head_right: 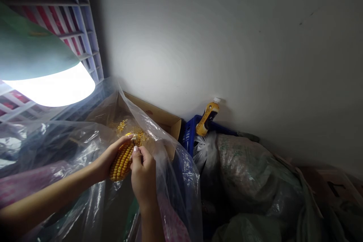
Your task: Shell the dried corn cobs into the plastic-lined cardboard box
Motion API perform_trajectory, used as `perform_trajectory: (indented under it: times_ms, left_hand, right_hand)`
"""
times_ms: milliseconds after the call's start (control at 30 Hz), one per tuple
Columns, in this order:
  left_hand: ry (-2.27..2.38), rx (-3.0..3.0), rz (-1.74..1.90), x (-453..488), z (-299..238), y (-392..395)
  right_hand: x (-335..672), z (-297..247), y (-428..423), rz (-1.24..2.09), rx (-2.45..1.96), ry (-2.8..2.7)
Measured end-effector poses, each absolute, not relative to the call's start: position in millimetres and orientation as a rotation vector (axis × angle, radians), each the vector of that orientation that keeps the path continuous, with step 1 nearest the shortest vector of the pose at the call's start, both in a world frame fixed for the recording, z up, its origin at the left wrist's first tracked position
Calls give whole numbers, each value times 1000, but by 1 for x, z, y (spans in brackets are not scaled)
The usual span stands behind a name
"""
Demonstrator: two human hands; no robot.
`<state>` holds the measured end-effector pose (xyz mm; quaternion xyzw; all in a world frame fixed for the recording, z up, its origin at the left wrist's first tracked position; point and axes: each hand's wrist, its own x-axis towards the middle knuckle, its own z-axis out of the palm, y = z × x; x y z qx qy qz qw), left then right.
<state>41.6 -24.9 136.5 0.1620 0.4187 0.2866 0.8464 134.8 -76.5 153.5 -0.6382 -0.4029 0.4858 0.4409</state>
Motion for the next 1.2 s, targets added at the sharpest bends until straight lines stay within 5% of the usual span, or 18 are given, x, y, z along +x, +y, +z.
perform_trajectory:
  times_ms: [1200]
  left_hand:
    - [882,360,535,42,135,-27]
  right_hand:
    - [145,152,-75,1342,-1570,-952]
